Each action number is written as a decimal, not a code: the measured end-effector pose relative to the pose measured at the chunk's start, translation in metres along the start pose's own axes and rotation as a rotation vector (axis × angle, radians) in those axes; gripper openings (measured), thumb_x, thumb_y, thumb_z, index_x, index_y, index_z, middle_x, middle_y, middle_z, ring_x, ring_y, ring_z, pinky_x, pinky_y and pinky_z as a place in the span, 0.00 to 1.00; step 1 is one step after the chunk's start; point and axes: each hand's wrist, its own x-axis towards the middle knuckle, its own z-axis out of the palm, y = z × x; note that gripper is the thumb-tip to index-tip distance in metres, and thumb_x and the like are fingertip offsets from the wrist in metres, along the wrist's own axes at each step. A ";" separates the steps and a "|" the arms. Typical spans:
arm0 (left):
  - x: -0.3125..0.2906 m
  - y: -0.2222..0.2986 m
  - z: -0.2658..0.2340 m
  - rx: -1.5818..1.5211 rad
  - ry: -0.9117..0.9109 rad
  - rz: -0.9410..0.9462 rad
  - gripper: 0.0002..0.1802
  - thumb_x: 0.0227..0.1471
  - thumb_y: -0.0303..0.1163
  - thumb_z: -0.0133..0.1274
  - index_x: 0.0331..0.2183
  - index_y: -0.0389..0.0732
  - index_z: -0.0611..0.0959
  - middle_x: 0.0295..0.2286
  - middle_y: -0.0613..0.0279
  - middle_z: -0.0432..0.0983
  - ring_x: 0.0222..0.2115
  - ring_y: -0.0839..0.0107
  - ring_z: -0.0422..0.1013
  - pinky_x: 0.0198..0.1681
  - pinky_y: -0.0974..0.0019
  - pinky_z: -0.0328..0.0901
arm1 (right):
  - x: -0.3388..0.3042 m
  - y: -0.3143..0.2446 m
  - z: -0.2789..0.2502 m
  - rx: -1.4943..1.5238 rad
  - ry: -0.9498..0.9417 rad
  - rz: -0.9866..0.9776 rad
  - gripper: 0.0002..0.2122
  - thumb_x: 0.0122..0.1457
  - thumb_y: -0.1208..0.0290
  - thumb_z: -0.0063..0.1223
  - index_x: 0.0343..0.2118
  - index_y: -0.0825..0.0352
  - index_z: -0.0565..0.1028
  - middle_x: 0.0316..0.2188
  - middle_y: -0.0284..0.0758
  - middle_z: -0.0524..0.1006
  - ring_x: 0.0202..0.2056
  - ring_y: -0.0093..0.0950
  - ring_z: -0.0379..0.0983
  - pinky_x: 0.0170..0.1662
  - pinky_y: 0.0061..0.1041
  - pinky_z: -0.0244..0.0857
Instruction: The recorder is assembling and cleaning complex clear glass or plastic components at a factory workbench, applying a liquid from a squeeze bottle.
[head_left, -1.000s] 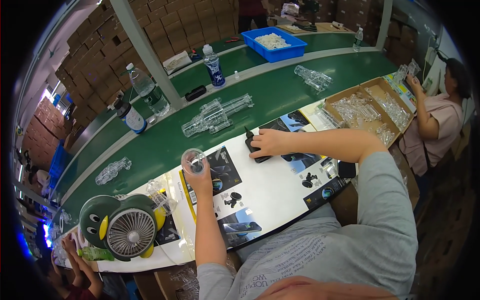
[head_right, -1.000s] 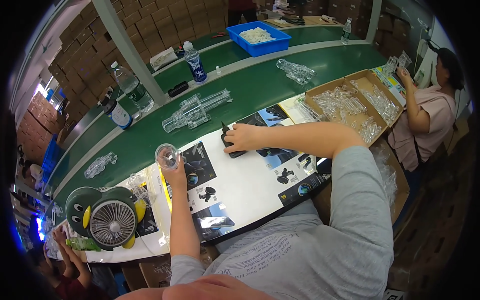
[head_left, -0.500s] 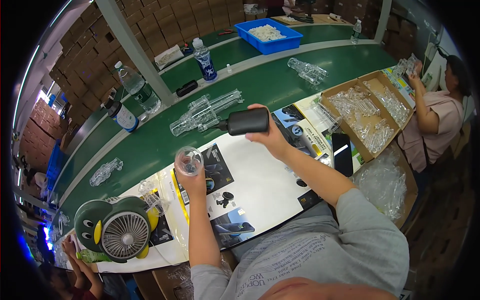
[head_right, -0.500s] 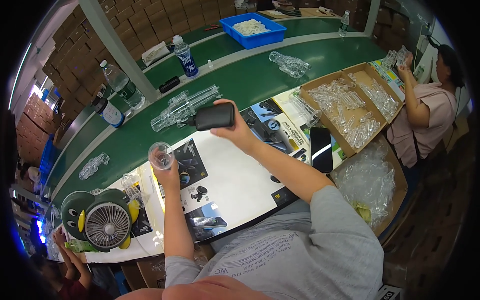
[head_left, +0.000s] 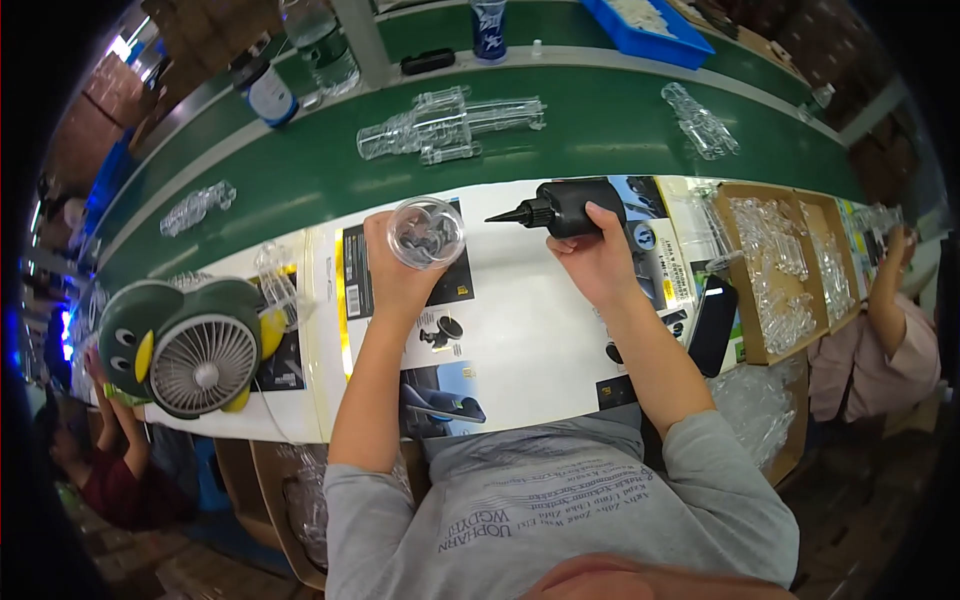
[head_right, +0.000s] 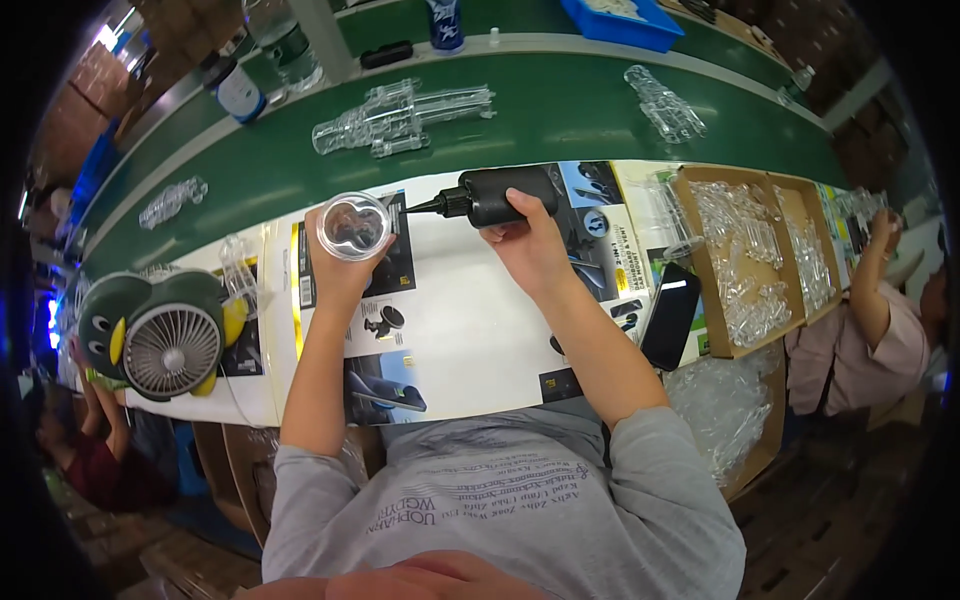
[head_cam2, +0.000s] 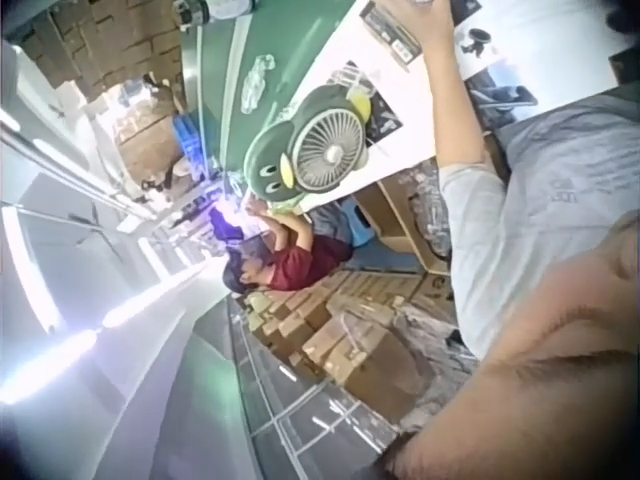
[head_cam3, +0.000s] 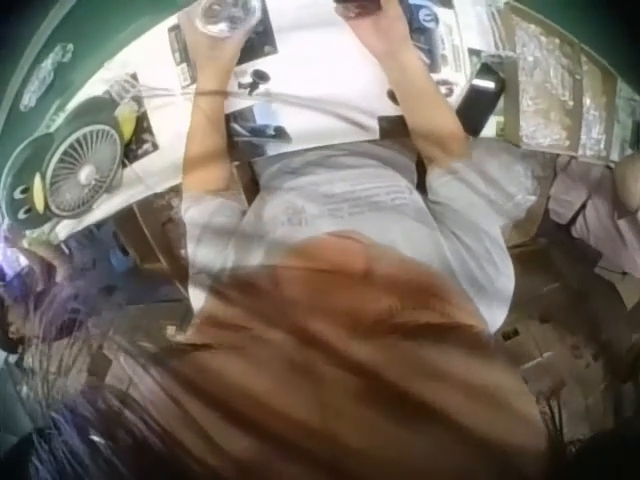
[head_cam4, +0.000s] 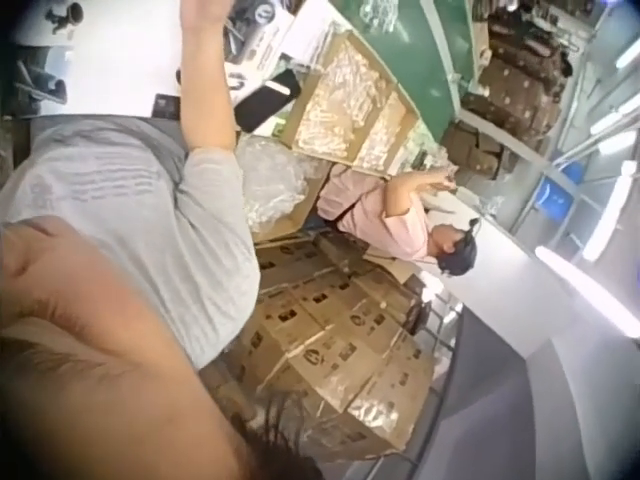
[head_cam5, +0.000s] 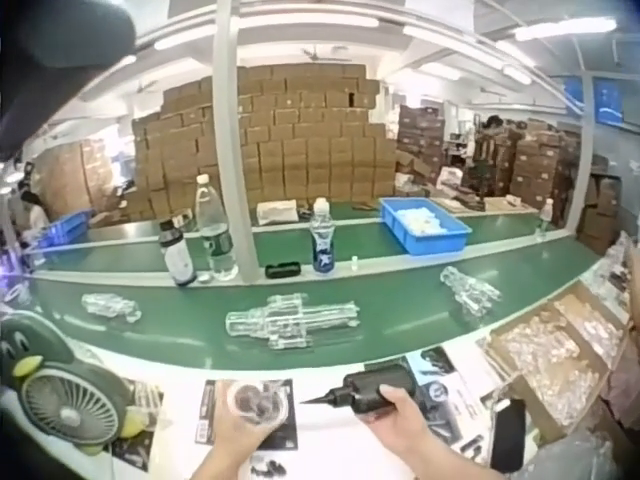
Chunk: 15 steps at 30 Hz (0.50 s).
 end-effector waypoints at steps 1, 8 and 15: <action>0.001 -0.001 -0.001 0.037 0.005 0.014 0.31 0.29 0.27 0.67 0.39 0.38 0.71 0.35 0.60 0.60 0.36 0.67 0.64 0.39 0.67 0.62 | -0.001 0.002 0.003 -0.068 -0.011 -0.028 0.16 0.52 0.66 0.50 0.43 0.66 0.68 0.32 0.30 0.72 0.22 0.16 0.57 0.26 0.16 0.53; 0.001 0.005 0.001 0.066 0.091 0.020 0.28 0.31 0.30 0.67 0.37 0.39 0.73 0.32 0.62 0.66 0.33 0.69 0.66 0.39 0.69 0.63 | -0.022 0.009 0.021 -0.391 0.094 -0.145 0.20 0.50 0.63 0.50 0.44 0.68 0.67 0.31 0.32 0.72 0.27 0.16 0.66 0.22 0.13 0.56; -0.003 0.007 0.004 0.112 0.088 -0.068 0.29 0.32 0.30 0.66 0.41 0.40 0.73 0.34 0.60 0.71 0.37 0.67 0.70 0.41 0.67 0.65 | -0.036 0.022 0.028 -0.607 0.012 -0.301 0.23 0.48 0.68 0.51 0.47 0.71 0.65 0.38 0.37 0.70 0.40 0.24 0.68 0.45 0.23 0.64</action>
